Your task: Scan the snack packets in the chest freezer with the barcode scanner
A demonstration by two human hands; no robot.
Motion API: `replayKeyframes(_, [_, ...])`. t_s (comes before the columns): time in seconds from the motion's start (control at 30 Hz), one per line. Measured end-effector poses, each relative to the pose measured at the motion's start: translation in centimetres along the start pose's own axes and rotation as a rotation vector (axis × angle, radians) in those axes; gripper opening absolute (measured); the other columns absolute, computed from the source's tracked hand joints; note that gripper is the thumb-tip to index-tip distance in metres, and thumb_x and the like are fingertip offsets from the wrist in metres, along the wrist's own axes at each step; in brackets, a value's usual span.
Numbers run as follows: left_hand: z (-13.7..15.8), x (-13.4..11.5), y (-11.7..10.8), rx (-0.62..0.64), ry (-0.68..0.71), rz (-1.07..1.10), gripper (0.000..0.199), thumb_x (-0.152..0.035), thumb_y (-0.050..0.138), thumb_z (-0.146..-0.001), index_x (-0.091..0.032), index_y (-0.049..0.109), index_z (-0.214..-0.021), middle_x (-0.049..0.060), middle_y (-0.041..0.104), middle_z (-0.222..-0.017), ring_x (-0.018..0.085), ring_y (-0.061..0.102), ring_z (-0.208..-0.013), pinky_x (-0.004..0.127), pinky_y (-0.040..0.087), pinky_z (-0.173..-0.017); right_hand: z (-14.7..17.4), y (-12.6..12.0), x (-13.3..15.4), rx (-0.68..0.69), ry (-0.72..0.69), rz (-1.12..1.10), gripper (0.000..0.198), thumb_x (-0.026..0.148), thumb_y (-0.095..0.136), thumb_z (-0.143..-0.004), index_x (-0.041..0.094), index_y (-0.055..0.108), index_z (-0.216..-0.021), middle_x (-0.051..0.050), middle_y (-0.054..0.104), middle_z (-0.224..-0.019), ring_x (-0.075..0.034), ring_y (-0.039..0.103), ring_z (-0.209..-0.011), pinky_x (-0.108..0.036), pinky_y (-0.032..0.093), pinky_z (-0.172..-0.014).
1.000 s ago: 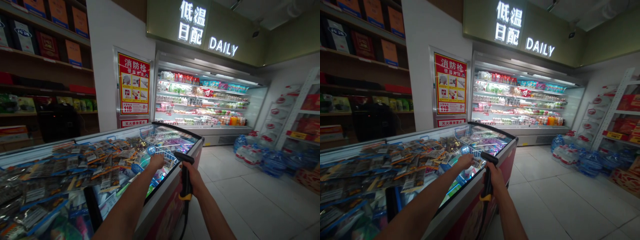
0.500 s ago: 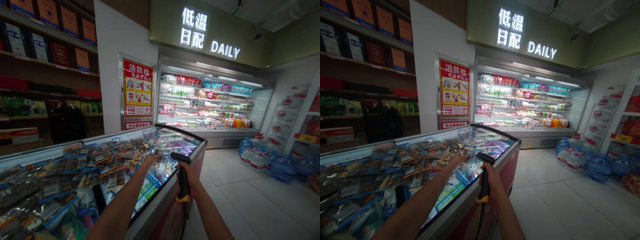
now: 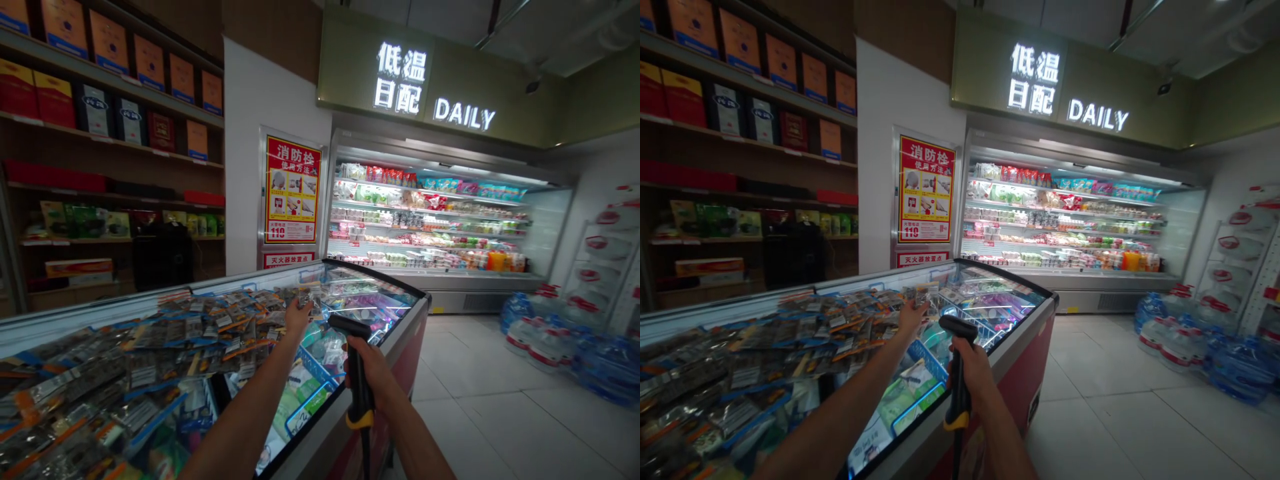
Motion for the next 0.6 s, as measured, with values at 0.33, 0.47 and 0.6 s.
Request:
replayKeyframes(0.33, [-0.6,0.0,-2.2,0.058,-0.025,0.116,0.033,-0.03,0.047,-0.08,-0.015,0.048,-0.11,0.007,0.054,-0.106,0.017,0.055,-0.087,0.037,0.047,-0.072,0.0,1.7,-0.1,0.079,0.018,-0.021,0.03,0.044,0.051,-0.065,0.014,0.05,-0.067,0.001,0.052,-0.039,-0.012,0.046,-0.029,-0.021,0.032,-0.031])
replayKeyframes(0.47, [-0.8,-0.1,-3.7,0.015,-0.006,0.038,0.033,-0.03,0.047,-0.08,-0.015,0.049,-0.109,0.007,0.054,-0.106,0.017,0.055,-0.087,0.036,0.047,-0.072,-0.3,1.7,-0.4,0.086,0.048,-0.037,0.033,0.046,0.051,-0.065,0.013,0.051,-0.068,0.001,0.051,-0.039,-0.012,0.046,-0.03,-0.021,0.034,-0.032])
replayKeyframes(0.6, [-1.3,0.1,-6.5,-0.066,0.019,-0.129,0.032,-0.03,0.047,-0.08,-0.015,0.049,-0.108,0.007,0.054,-0.105,0.017,0.055,-0.087,0.036,0.047,-0.072,-0.6,1.3,-0.5,0.066,0.033,-0.045,0.032,0.046,0.052,-0.065,0.014,0.051,-0.069,0.001,0.051,-0.04,-0.011,0.047,-0.031,-0.021,0.035,-0.033])
Point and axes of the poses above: each hand's wrist, its own z-axis away from the middle knuckle, its own y-axis out of the palm, x = y × z, the point moved 5 cm from there along -z, towards the middle knuckle
